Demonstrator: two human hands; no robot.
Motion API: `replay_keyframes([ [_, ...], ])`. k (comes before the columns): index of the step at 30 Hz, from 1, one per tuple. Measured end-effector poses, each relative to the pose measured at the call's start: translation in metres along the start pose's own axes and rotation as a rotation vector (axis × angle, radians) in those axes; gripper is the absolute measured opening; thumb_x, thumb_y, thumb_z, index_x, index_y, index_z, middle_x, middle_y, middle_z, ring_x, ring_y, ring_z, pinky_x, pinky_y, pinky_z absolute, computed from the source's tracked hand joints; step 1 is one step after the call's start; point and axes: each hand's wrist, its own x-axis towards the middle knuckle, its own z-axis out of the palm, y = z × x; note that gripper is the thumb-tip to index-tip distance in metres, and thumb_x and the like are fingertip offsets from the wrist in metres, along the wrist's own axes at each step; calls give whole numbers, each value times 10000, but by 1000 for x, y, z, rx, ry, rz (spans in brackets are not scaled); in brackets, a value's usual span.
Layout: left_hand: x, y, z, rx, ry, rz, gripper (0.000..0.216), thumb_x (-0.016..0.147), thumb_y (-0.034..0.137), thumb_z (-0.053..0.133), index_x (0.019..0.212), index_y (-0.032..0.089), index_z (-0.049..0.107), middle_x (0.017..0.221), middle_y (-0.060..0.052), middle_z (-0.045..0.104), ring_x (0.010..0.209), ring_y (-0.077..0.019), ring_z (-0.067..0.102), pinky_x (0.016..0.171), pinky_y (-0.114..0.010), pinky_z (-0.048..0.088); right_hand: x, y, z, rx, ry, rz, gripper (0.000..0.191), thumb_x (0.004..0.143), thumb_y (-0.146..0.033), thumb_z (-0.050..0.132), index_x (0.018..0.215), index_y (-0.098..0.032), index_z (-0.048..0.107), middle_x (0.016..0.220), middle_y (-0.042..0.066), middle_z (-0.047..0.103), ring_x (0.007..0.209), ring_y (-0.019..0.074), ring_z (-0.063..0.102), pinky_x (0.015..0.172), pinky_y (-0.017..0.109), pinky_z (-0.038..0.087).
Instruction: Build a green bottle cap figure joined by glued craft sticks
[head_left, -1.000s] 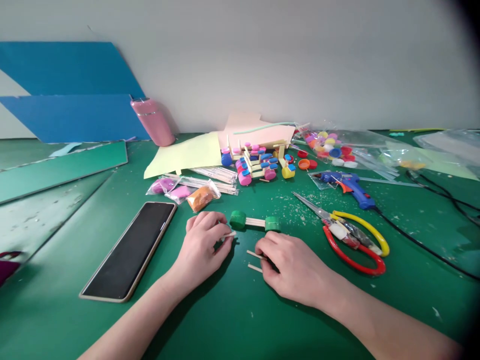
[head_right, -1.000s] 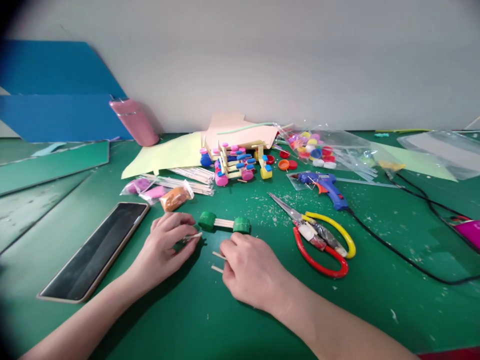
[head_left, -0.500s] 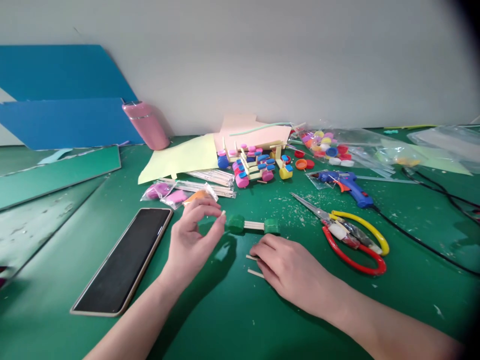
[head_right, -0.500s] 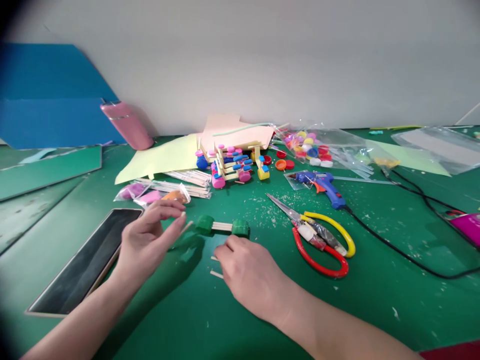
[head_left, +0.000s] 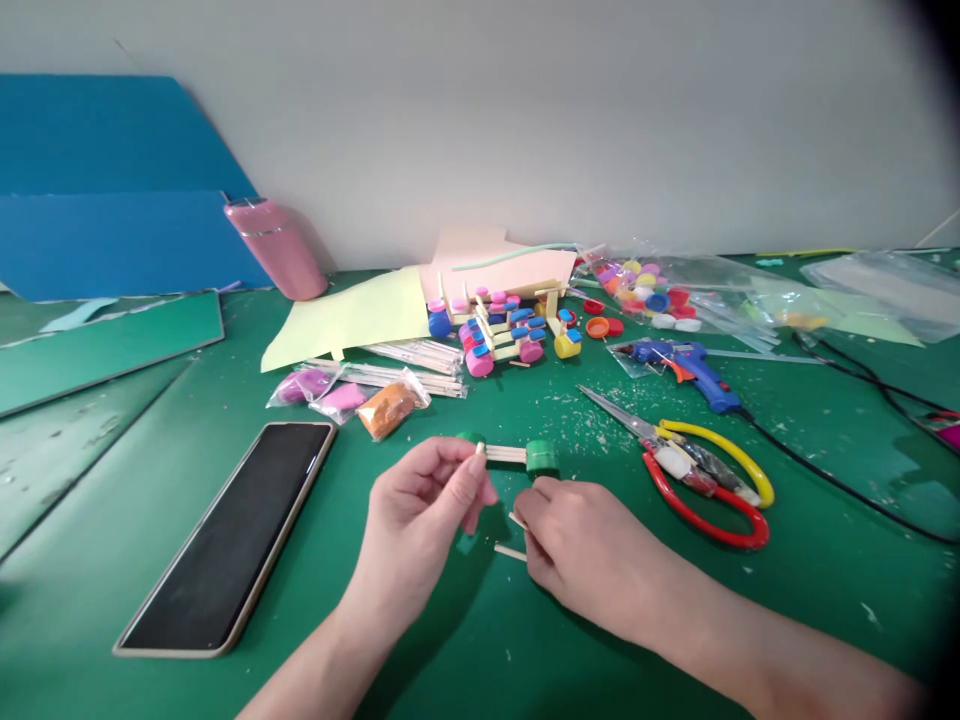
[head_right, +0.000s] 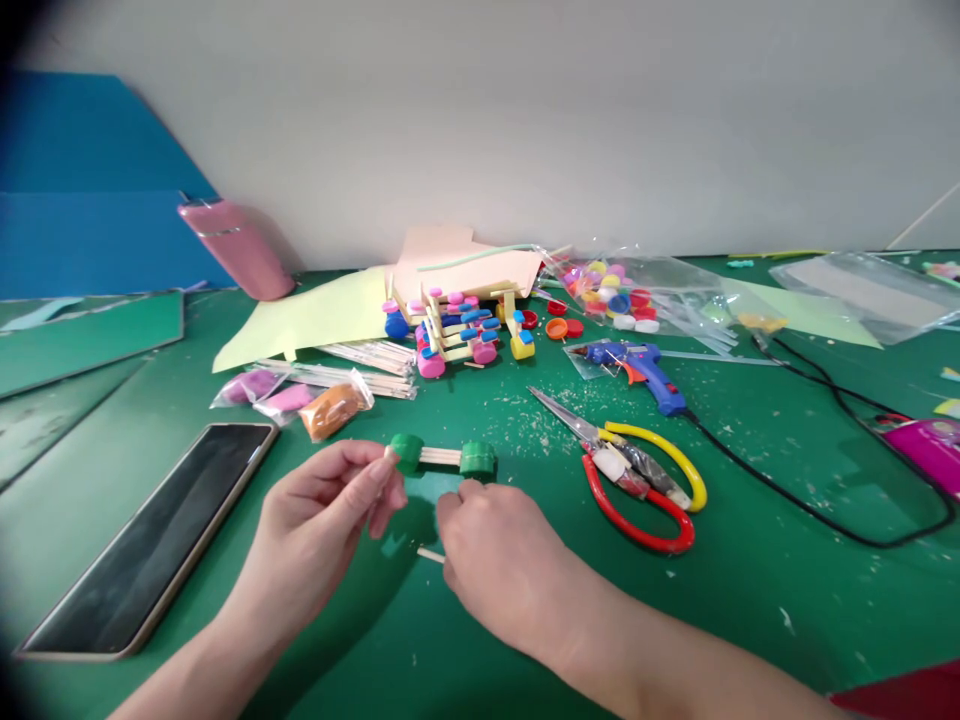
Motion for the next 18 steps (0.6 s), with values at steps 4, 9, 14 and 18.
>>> replay_keyframes([
  [4, -5, -5, 0, 148, -58, 59, 79, 832, 249, 518, 787, 186, 537, 634, 14, 628, 479, -94, 539, 464, -204, 431, -3, 4, 6, 36, 63, -21, 143, 755, -71, 458, 784, -151, 574, 719, 40, 607, 647, 176, 583, 555, 274, 395],
  [9, -10, -12, -1, 471, -100, 288, 52, 825, 177, 497, 794, 189, 536, 676, -2, 604, 554, -117, 551, 527, -223, 450, -6, 7, 8, 22, 89, -26, 142, 751, -65, 470, 782, -158, 572, 714, 38, 593, 652, 182, 570, 576, 287, 398],
  [14, -11, -18, 2, 616, -232, 540, 95, 804, 98, 498, 787, 171, 556, 753, -44, 564, 665, -138, 546, 609, -234, 458, -10, 8, 3, 10, 76, -30, 123, 751, -72, 501, 743, -177, 565, 730, 31, 579, 679, 188, 555, 584, 295, 396],
  [18, -10, -22, 3, 739, -339, 567, 126, 825, 116, 457, 753, 170, 544, 698, -43, 563, 626, -152, 509, 583, -265, 434, -11, 10, 2, 49, 57, 0, 107, 792, -104, 507, 742, -190, 545, 790, 19, 573, 724, 179, 549, 601, 282, 401],
])
